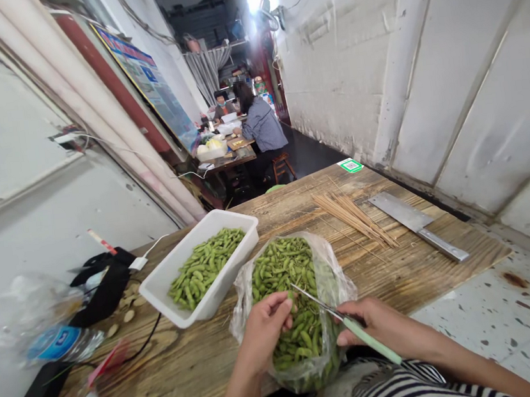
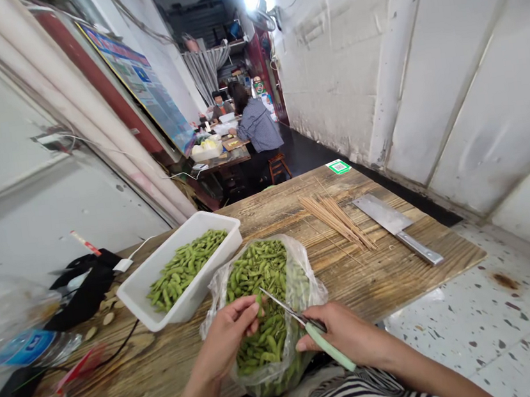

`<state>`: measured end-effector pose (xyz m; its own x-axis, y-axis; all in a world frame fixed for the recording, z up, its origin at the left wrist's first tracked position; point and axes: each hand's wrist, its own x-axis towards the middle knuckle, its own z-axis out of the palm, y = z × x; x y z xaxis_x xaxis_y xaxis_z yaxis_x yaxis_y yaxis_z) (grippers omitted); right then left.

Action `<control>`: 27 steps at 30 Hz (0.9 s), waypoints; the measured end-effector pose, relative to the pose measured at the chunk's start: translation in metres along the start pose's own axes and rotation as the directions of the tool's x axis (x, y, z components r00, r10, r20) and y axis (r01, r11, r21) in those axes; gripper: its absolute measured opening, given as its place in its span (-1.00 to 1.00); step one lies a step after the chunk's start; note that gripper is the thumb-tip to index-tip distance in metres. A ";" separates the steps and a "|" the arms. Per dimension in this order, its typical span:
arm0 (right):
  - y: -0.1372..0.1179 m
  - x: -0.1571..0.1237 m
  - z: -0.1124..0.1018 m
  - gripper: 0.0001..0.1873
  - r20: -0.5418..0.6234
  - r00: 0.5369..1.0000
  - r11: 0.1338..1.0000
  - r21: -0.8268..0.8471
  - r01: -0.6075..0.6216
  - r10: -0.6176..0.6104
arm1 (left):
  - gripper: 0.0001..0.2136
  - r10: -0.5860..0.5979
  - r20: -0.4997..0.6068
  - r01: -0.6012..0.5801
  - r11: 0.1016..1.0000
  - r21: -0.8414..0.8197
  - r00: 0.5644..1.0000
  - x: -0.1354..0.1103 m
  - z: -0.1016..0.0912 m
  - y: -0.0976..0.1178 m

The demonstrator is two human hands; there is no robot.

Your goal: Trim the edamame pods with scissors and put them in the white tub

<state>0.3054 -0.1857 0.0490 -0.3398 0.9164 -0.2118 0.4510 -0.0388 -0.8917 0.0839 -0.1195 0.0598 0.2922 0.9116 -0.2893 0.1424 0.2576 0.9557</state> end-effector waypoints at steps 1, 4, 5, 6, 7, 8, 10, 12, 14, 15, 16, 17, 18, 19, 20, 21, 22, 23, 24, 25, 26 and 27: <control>0.001 0.000 0.000 -0.59 -0.019 1.000 1.000 -0.003 0.005 -0.005 | -0.66 -0.013 -0.022 0.012 0.998 -0.056 1.000 0.002 -0.004 0.001; -0.001 -0.001 -0.002 -0.57 -0.066 0.998 1.000 -0.003 0.020 -0.020 | -0.71 -0.058 -0.084 0.034 0.964 -0.264 0.995 0.012 -0.016 0.006; -0.002 -0.001 -0.003 -0.57 -0.071 0.997 1.000 0.005 0.022 -0.022 | -0.74 -0.068 -0.097 0.035 0.950 -0.310 0.993 0.016 -0.020 0.008; -0.002 -0.002 -0.004 -0.56 -0.070 0.997 1.000 0.017 0.025 -0.024 | -0.77 -0.061 -0.115 0.024 0.953 -0.303 0.992 0.020 -0.023 0.009; -0.003 -0.002 -0.004 -0.56 -0.063 0.998 0.999 0.031 0.028 -0.026 | -0.80 -0.025 -0.152 -0.007 0.978 -0.207 0.988 0.024 -0.026 0.009; -0.003 -0.002 -0.005 -0.56 -0.055 0.998 0.998 0.046 0.030 -0.028 | -0.80 0.041 -0.192 -0.050 0.998 -0.039 0.981 0.029 -0.029 0.008; -0.003 -0.002 -0.005 -0.55 -0.043 0.999 0.997 0.072 0.029 -0.026 | -0.77 0.215 -0.218 -0.120 0.917 0.381 0.952 0.037 -0.031 0.004; -0.002 -0.003 -0.005 -0.55 -0.039 0.999 0.996 0.085 0.025 -0.022 | -0.78 0.339 -0.169 -0.153 0.744 0.650 0.926 0.045 -0.032 -0.002; -0.002 -0.004 -0.005 -0.54 -0.044 0.999 0.996 0.090 0.024 -0.020 | -0.83 0.377 -0.122 -0.175 0.662 0.729 0.918 0.052 -0.031 -0.007; -0.001 -0.004 -0.004 -0.54 -0.048 0.999 0.996 0.091 0.025 -0.021 | -0.84 0.391 -0.104 -0.184 0.630 0.754 0.914 0.055 -0.031 -0.008; 0.000 -0.005 -0.004 -0.54 -0.051 0.998 0.996 0.090 0.027 -0.022 | -0.85 0.399 -0.087 -0.192 0.608 0.770 0.913 0.057 -0.031 -0.008; 0.000 -0.005 -0.003 -0.54 -0.055 0.998 0.996 0.088 0.029 -0.024 | -0.85 0.404 -0.073 -0.200 0.593 0.780 0.912 0.059 -0.031 -0.007; 0.001 -0.005 -0.003 -0.54 -0.059 0.998 0.996 0.083 0.032 -0.027 | -0.85 0.409 -0.059 -0.209 0.580 0.788 0.911 0.060 -0.031 -0.006; 0.001 -0.005 -0.002 -0.55 -0.063 0.998 0.997 0.074 0.035 -0.030 | -0.86 0.415 -0.048 -0.219 0.571 0.791 0.909 0.060 -0.032 -0.004; 0.001 -0.005 -0.002 -0.55 -0.065 0.997 0.997 0.063 0.038 -0.034 | -0.88 0.421 -0.040 -0.230 0.568 0.790 0.906 0.060 -0.033 -0.001; 0.001 -0.005 -0.002 -0.55 -0.068 0.997 0.998 0.049 0.040 -0.037 | -0.89 0.426 -0.033 -0.240 0.569 0.786 0.904 0.059 -0.034 0.001; 0.001 -0.005 -0.002 -0.55 -0.070 0.997 0.998 0.034 0.043 -0.041 | -0.89 0.432 -0.027 -0.250 0.571 0.782 0.902 0.057 -0.034 0.004; 0.000 -0.005 -0.002 -0.56 -0.071 0.996 0.999 0.018 0.046 -0.045 | -0.88 0.430 -0.022 -0.260 0.585 0.768 0.902 0.054 -0.034 0.006; -0.001 -0.005 -0.003 -0.56 -0.070 0.996 0.999 0.000 0.050 -0.050 | -0.86 0.419 -0.020 -0.270 0.619 0.738 0.908 0.050 -0.033 0.008; -0.002 -0.005 -0.004 -0.57 -0.068 0.996 0.998 -0.017 0.056 -0.057 | -0.83 0.397 -0.020 -0.274 0.669 0.690 0.918 0.046 -0.031 0.009; -0.003 -0.005 -0.005 -0.59 -0.063 0.996 0.998 -0.029 0.064 -0.065 | -0.79 0.367 -0.025 -0.270 0.727 0.631 0.930 0.042 -0.029 0.010; -0.005 -0.006 -0.005 -0.60 -0.056 0.996 0.997 -0.036 0.072 -0.074 | -0.76 0.333 -0.034 -0.256 0.782 0.568 0.942 0.037 -0.026 0.011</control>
<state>0.3096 -0.1886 0.0565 -0.3257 0.9375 -0.1227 0.4551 0.0417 -0.8895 0.0715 -0.0750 0.0608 0.2906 0.9557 0.0479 0.5737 -0.2141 0.7906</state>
